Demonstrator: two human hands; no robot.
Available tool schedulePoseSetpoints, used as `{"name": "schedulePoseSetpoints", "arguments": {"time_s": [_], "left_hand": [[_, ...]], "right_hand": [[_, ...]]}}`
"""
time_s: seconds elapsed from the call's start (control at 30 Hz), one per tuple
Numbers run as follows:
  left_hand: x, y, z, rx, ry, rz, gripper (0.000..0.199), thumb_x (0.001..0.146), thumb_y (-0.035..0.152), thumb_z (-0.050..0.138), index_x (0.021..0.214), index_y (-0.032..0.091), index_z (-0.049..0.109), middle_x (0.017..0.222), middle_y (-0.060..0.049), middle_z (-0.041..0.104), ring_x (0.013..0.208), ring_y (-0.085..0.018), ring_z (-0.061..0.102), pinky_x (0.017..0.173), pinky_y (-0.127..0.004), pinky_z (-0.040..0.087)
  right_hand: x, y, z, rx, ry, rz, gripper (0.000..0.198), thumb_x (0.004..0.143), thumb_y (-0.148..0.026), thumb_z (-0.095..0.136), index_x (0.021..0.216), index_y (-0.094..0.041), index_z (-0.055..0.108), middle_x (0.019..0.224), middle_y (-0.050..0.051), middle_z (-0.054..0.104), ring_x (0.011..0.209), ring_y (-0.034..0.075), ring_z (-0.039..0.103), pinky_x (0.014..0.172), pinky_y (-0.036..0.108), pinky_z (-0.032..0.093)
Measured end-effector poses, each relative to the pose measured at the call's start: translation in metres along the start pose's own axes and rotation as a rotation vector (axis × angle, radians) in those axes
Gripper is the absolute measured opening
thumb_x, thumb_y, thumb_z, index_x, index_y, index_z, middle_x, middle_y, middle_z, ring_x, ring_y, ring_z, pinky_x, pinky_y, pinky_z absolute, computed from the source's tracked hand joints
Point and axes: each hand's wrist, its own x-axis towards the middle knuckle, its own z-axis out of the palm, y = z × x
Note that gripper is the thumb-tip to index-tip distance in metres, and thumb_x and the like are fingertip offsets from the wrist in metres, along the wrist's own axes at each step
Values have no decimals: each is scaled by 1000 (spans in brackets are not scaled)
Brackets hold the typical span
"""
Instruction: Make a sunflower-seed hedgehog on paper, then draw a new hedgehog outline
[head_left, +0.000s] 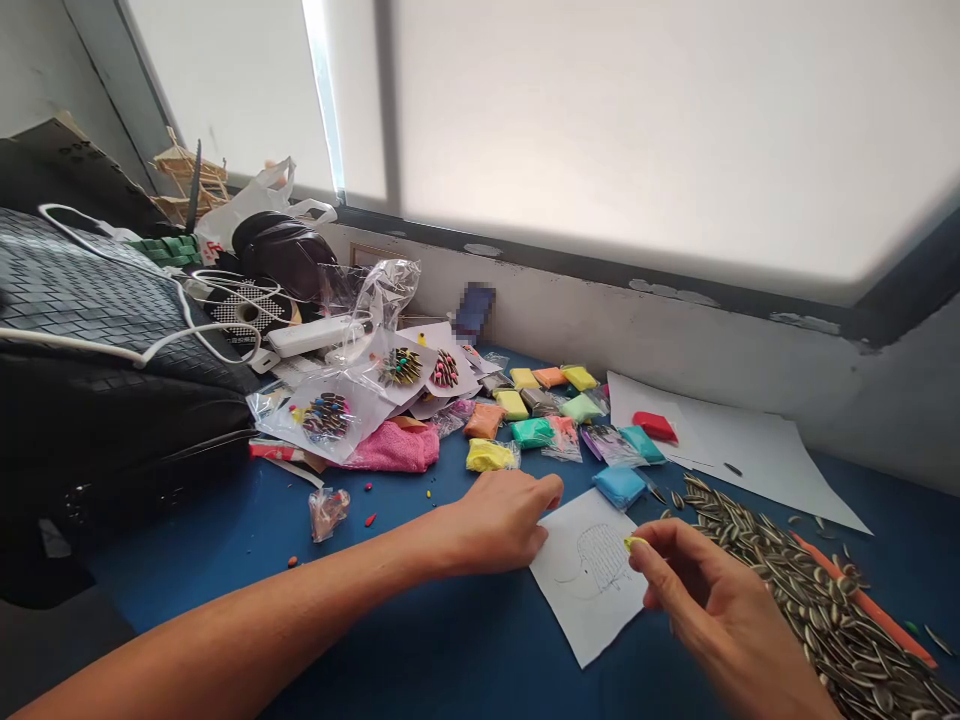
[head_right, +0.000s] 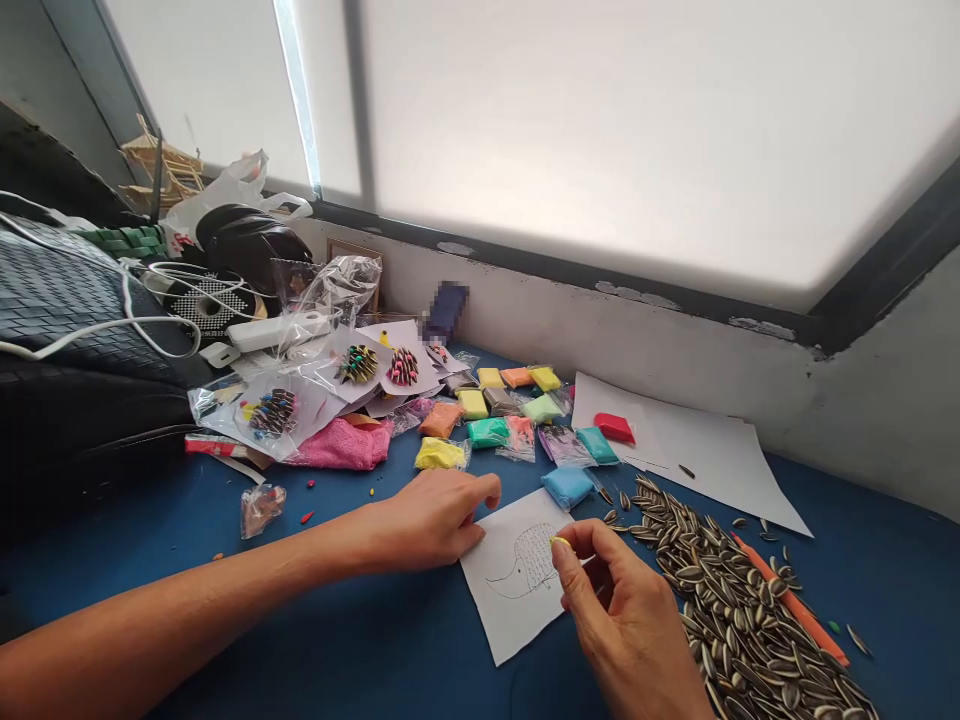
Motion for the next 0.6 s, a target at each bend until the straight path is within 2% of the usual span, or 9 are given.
{"name": "schedulePoseSetpoints", "arguments": {"time_s": [0.1,0.2,0.4,0.6], "left_hand": [[5,4,2,-3,19,-33,28,99,34,63,121,18,62,121,-10,66,109,-27,66,89,-41,56],[11,9,7,-2,-20,-37,34,101,36,64,129,16,61,128,-11,63,108,-25,66,91,-45,57],[15,13,14,-7,-30,-22,33,101,35,63,130,17,61,130,-11,62,109,-24,65,91,-45,57],[23,11,13,51,48,-54,35,101,35,64,130,17,60,130,-11,62,110,-25,65,92,-46,57]], "right_hand": [[-1,7,2,-34,-7,-33,44,87,-66,48,84,-26,64,62,0,66,54,17,60,49,26,50],[0,11,4,-70,4,-60,39,88,-62,51,87,-26,66,63,0,67,51,16,59,47,26,48],[1,10,6,-114,65,-114,36,87,-59,52,85,-26,68,67,1,70,53,17,62,49,27,49],[-4,9,5,-145,55,-161,35,91,-56,51,84,-27,67,69,-1,70,55,15,62,51,26,49]]}}
